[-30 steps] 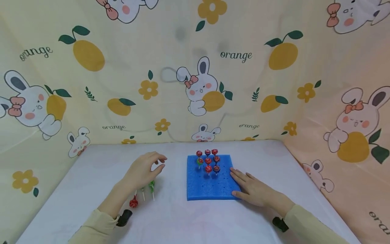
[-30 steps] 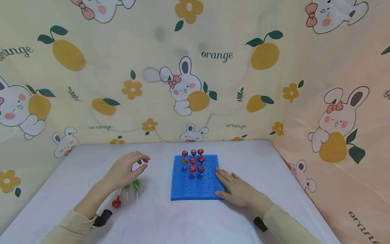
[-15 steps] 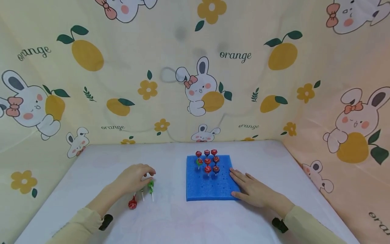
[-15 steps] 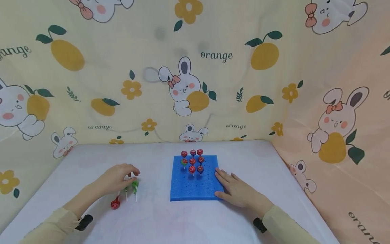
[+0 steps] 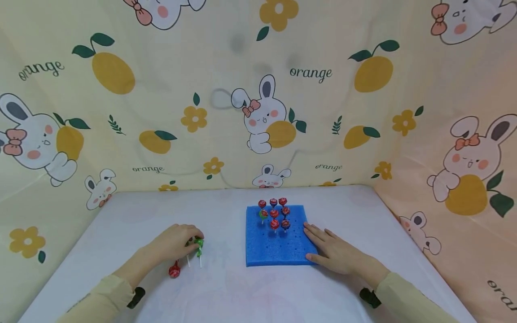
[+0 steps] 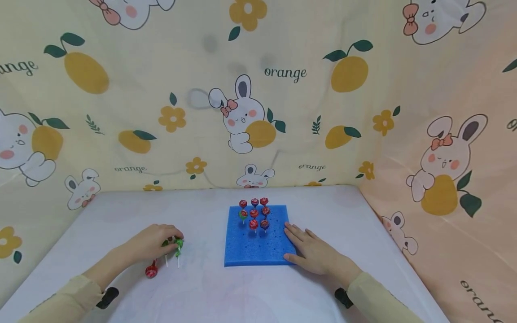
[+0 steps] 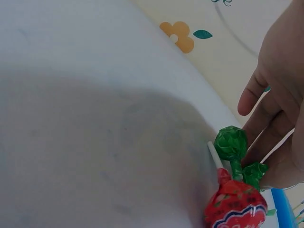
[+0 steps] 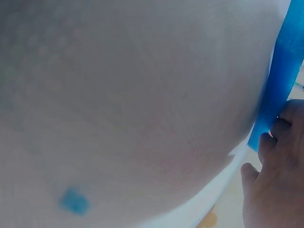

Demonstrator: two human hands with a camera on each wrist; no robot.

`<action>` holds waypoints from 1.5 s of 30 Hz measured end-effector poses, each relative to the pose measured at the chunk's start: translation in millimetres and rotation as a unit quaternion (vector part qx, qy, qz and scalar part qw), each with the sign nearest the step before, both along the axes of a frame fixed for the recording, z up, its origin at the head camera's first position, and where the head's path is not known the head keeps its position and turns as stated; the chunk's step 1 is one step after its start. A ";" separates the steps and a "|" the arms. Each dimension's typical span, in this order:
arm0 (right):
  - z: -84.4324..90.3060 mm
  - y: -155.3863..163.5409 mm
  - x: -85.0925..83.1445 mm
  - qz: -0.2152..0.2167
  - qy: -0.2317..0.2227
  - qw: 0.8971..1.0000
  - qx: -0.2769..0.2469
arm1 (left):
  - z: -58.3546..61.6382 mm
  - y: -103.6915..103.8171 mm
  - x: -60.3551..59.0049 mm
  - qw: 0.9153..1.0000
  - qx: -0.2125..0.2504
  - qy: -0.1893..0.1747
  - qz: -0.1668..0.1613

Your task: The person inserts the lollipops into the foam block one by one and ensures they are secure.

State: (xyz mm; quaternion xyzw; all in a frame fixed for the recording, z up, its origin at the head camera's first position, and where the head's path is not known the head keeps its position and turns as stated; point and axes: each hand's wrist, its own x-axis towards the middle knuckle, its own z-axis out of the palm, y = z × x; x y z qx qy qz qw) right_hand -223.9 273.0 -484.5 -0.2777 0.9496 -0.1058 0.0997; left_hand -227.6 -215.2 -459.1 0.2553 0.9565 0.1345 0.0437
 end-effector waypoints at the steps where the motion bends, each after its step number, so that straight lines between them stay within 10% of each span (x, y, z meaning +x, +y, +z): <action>1: 0.1 -0.1 0.1 0.000 0.000 1.000 0.000 | -0.5 0.1 -0.1 1.000 -0.001 0.001 0.000; 19: 1.4 -1.0 0.0 -0.004 0.001 1.000 0.007 | 0.3 -0.1 -0.8 0.997 0.070 -0.011 -0.013; 45: 2.3 -0.7 1.0 -0.002 -0.004 1.000 0.001 | 22.9 32.6 8.2 0.964 0.230 0.118 -0.059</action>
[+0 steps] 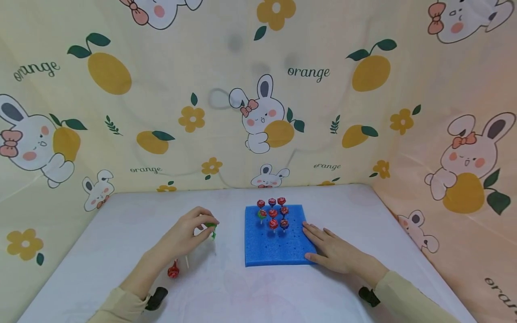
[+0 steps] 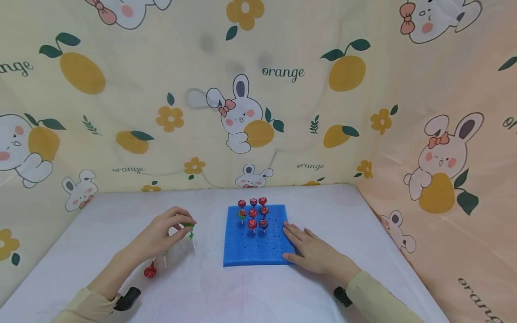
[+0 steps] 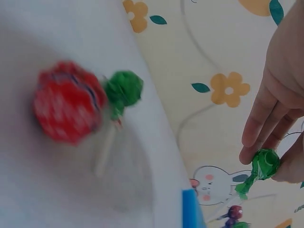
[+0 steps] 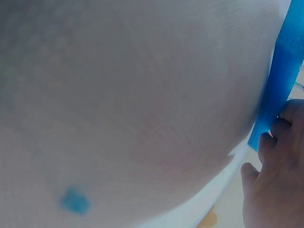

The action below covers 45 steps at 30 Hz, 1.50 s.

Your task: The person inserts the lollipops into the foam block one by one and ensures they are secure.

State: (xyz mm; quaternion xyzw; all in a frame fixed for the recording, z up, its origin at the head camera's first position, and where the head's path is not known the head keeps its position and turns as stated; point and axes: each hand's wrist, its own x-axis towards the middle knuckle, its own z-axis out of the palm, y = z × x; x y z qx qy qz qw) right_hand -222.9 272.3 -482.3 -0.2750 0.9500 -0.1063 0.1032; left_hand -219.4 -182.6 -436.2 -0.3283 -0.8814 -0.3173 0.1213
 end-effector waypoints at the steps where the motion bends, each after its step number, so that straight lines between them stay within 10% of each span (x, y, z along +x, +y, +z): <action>1: -0.1 0.0 -0.1 -0.001 0.000 1.000 0.001 | 0.6 1.7 0.1 1.000 0.006 0.008 -0.004; 16: 2.5 -1.9 -0.5 -0.003 -0.005 1.000 0.009 | 9.3 42.7 -2.8 0.995 0.088 0.038 -0.031; 45: 1.4 -1.3 1.1 0.007 0.004 1.000 -0.001 | -3.2 103.6 -25.4 0.994 0.086 -0.060 -0.017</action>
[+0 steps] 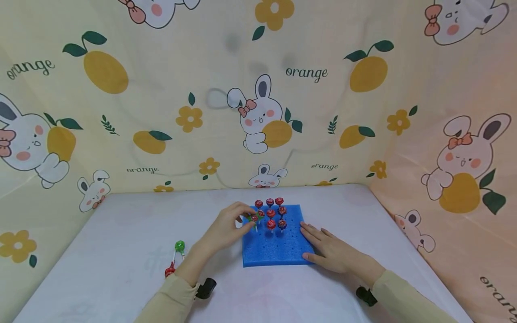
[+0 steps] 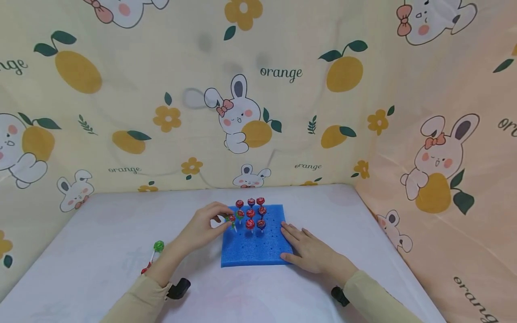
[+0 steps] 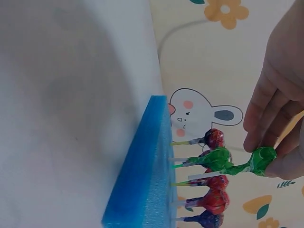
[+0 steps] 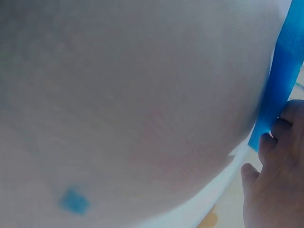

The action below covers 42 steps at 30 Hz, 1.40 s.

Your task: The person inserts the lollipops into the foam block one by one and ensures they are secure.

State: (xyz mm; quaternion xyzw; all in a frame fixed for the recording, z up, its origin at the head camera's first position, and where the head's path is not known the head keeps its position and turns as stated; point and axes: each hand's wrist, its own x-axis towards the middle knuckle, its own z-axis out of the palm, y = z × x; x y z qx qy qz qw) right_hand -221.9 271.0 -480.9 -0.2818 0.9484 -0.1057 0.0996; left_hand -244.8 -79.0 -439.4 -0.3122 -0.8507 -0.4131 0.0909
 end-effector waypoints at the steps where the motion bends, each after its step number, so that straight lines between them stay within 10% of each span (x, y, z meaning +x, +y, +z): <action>1: 0.2 0.0 0.2 0.000 -0.001 1.000 -0.001 | -0.1 0.9 -0.3 1.000 -0.002 -0.002 -0.001; 42: -1.8 0.9 -2.0 -0.005 -0.011 1.000 0.000 | -16.0 15.6 -7.0 0.998 -0.053 -0.039 -0.012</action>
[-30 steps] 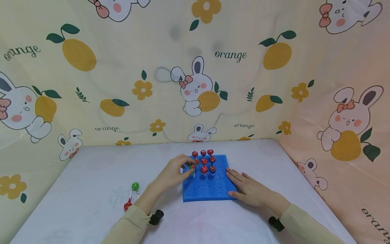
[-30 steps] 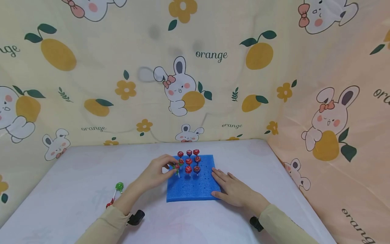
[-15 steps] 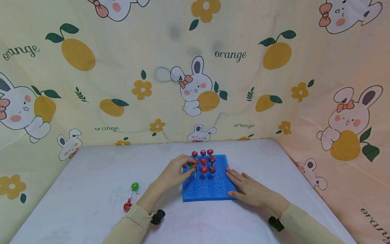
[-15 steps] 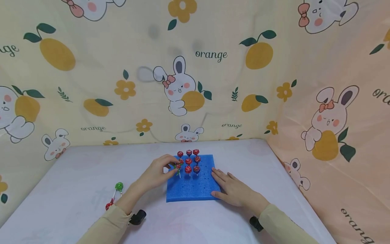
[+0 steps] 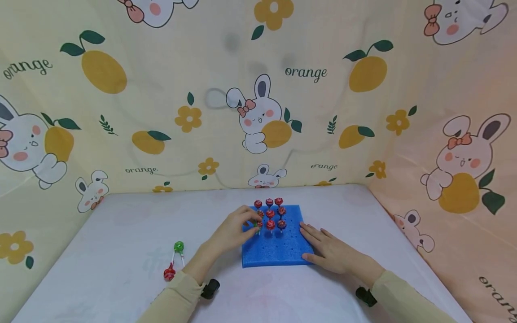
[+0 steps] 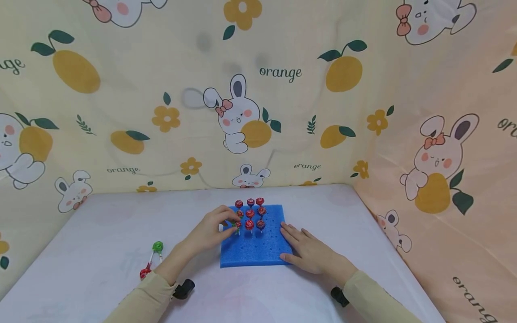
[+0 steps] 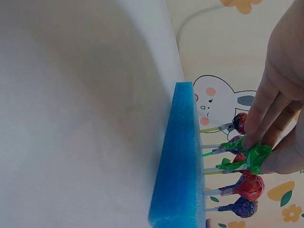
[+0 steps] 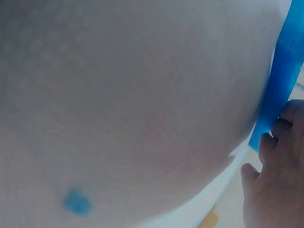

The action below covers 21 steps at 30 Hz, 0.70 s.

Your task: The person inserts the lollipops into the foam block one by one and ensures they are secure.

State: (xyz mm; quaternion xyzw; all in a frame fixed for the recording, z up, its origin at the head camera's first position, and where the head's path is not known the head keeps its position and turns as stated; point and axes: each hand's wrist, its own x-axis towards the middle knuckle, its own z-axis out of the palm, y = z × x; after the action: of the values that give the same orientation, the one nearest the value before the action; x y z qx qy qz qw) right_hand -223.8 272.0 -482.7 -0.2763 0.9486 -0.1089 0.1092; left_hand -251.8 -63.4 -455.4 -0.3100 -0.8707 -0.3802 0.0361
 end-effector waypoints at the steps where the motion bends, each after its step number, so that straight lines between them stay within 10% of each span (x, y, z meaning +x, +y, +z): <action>1: 0.4 -0.1 0.1 0.000 0.000 1.000 0.000 | 0.0 0.2 0.3 1.000 -0.001 0.002 0.000; 21: 2.3 -0.3 2.6 0.010 0.014 1.000 -0.001 | 5.1 2.5 7.0 0.996 -0.067 0.032 0.039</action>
State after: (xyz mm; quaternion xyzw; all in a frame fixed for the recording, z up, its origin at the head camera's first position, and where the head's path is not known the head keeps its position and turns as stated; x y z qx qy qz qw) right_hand -221.3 271.7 -480.4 -0.2876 0.9471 -0.1049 0.0966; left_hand -244.8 -60.9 -450.2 -0.2895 -0.9041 -0.3091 0.0574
